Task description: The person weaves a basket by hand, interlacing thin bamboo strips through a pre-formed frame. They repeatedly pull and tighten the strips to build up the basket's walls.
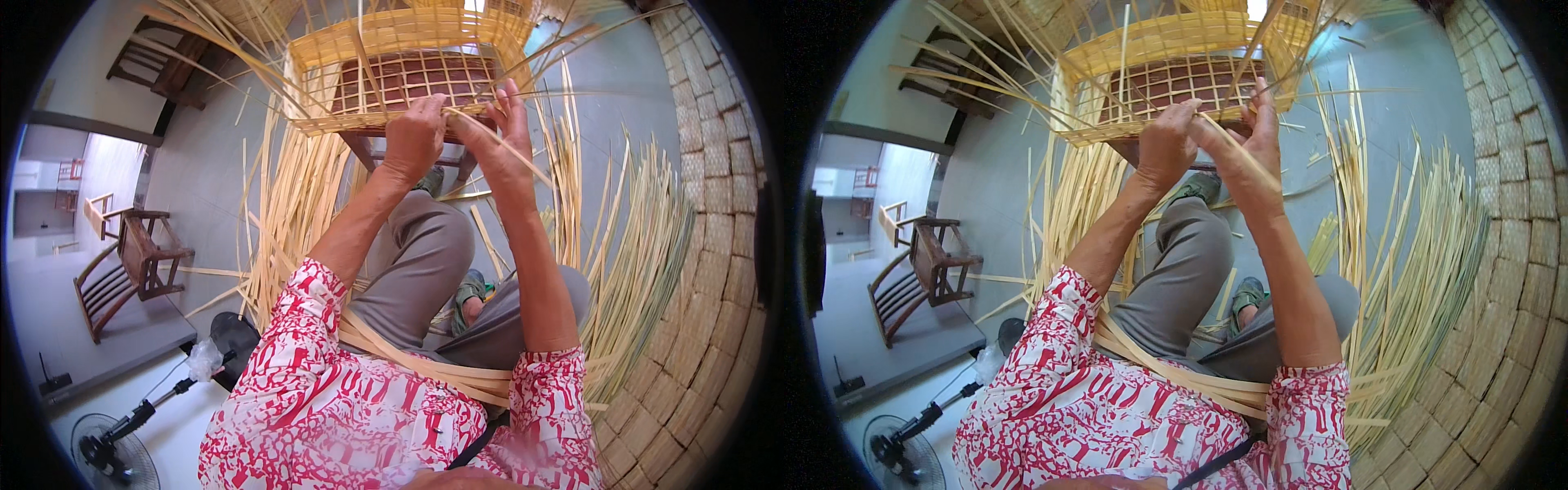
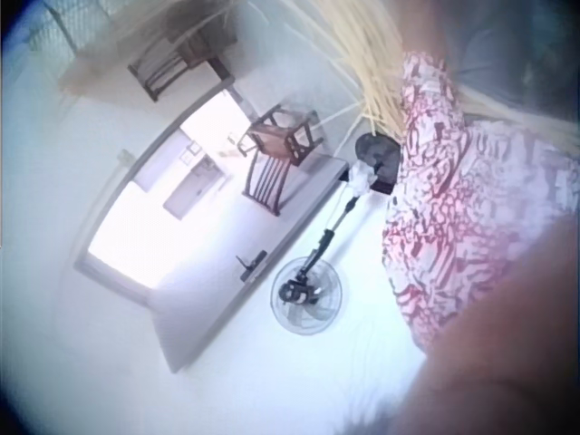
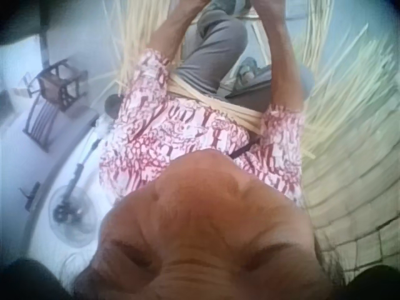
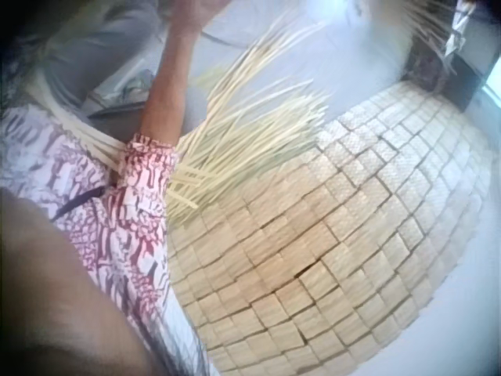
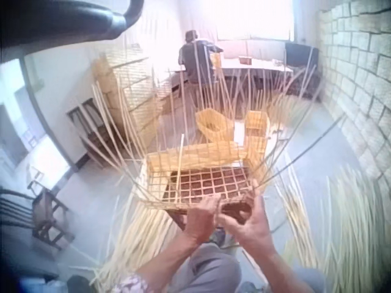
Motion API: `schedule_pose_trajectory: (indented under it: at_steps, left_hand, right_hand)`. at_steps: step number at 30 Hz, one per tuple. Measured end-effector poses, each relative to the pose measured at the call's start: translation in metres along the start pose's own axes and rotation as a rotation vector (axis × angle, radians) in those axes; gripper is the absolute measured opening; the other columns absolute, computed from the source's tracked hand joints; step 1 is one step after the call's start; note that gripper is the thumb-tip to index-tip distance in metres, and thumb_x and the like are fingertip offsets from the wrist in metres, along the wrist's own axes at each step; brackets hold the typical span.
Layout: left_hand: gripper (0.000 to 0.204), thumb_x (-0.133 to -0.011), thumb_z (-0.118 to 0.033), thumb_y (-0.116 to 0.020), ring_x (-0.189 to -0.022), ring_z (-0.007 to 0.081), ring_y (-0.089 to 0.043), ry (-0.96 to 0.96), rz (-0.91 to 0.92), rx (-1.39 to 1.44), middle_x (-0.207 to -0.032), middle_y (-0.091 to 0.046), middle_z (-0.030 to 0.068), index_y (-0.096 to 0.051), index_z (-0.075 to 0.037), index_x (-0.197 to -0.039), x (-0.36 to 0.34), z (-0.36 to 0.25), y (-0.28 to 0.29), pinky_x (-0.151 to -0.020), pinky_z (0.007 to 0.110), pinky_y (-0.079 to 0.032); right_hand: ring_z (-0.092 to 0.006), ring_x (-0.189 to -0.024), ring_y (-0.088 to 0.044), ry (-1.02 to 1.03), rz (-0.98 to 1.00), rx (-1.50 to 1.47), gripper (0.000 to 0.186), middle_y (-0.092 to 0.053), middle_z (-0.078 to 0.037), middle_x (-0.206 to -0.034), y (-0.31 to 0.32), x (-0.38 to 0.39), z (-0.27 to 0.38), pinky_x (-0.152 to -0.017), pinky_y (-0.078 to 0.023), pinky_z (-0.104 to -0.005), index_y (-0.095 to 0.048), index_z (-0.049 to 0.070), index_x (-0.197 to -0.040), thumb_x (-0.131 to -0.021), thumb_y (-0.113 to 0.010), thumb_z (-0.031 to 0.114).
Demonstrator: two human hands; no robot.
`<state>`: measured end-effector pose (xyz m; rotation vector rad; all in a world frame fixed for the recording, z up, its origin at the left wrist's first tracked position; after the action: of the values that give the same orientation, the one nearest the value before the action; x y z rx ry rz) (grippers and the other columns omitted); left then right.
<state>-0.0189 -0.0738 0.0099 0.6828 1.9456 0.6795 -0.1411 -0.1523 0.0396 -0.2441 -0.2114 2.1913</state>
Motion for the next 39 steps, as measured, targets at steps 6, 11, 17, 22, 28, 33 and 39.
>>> schedule_pose_trajectory:
  at_steps: [6, 11, 17, 22, 28, 33, 39]
  left_hand:
    - [0.012, -0.093, -0.018, -0.067, -0.081, 0.0379, -0.068, 0.08, 0.091, -0.083, -0.083, -0.068, 0.0153, -0.067, -0.006, -0.091, -0.009, 0.018, -0.004, -0.069, 0.048, -0.054]
    - [0.01, -0.094, -0.015, -0.068, -0.081, 0.0365, -0.069, 0.076, 0.154, -0.04, -0.087, -0.071, 0.0155, -0.069, -0.006, -0.096, -0.007, 0.027, 0.014, -0.07, 0.046, -0.054]
    - [0.011, -0.095, -0.013, -0.068, -0.085, 0.0356, -0.071, -0.03, 0.197, 0.119, -0.091, -0.072, 0.0167, -0.068, -0.005, -0.104, 0.01, 0.04, 0.039, -0.072, 0.044, -0.057]
    - [0.027, -0.092, -0.001, -0.071, -0.085, 0.0336, -0.073, 0.129, -0.018, 0.26, -0.103, -0.071, 0.0157, -0.065, -0.006, -0.118, 0.032, 0.027, 0.073, -0.074, 0.039, -0.059]
    - [0.034, -0.085, 0.006, -0.066, -0.099, 0.0296, -0.072, -0.287, 0.103, 0.227, -0.114, -0.07, 0.013, -0.067, -0.005, -0.117, 0.035, -0.053, 0.043, -0.078, 0.037, -0.062]
    - [0.038, -0.088, -0.001, -0.064, -0.095, 0.0312, -0.072, -0.211, 0.255, 0.029, -0.109, -0.07, 0.0103, -0.065, -0.008, -0.125, -0.005, -0.057, -0.022, -0.073, 0.04, -0.06]
    - [0.023, -0.085, -0.011, -0.071, -0.085, 0.0256, -0.071, -0.294, 0.185, 0.016, -0.095, -0.065, 0.0054, -0.069, -0.011, -0.108, -0.018, -0.066, -0.028, -0.067, 0.037, -0.059]
  right_hand:
    - [-0.0215, -0.124, -0.058, -0.171, 0.111, 0.218, 0.087, -0.055, -0.017, -0.141, 0.032, 0.008, -0.017, -0.094, -0.055, -0.0387, -0.037, 0.0, -0.154, -0.087, -0.083, 0.031]
    - [-0.0204, -0.105, -0.061, -0.623, -0.222, -0.278, 0.042, -0.064, -0.01, -0.117, 0.081, 0.01, -0.064, -0.084, -0.055, -0.0394, -0.059, 0.006, -0.131, -0.1, -0.068, 0.032]
    - [-0.0167, -0.095, -0.062, -0.591, -0.377, -0.45, 0.024, -0.064, -0.003, -0.1, 0.094, -0.004, -0.106, -0.079, -0.054, -0.0372, -0.064, 0.012, -0.114, -0.099, -0.072, 0.03]
    - [-0.0155, -0.088, -0.064, -0.574, -0.413, -0.389, 0.021, -0.065, -0.002, -0.094, 0.094, -0.001, -0.109, -0.077, -0.055, -0.0364, -0.065, 0.014, -0.108, -0.097, -0.074, 0.028]
    - [-0.0122, -0.081, -0.061, -0.563, -0.382, -0.39, 0.016, -0.066, 0.001, -0.09, 0.095, -0.002, -0.109, -0.07, -0.052, -0.0369, -0.061, 0.016, -0.105, -0.097, -0.073, 0.023]
    - [-0.0106, -0.079, -0.062, -0.575, -0.365, -0.456, 0.022, -0.066, 0.002, -0.089, 0.085, 0.0, -0.109, -0.069, -0.052, -0.036, -0.06, 0.016, -0.11, -0.095, -0.074, 0.023]
    - [-0.0179, -0.084, -0.064, -0.446, -0.427, -0.637, 0.026, -0.064, -0.006, -0.099, 0.081, 0.006, -0.091, -0.076, -0.055, -0.0356, -0.058, 0.008, -0.115, -0.091, -0.065, 0.001]
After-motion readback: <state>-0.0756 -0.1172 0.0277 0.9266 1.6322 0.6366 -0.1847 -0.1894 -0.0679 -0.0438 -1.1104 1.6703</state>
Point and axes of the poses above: each hand's wrist, its own x-axis away from the middle knuckle, its own y-axis out of the back of the hand, z = x × y, the point moved 7 cm from there along -x, towards the middle knuckle
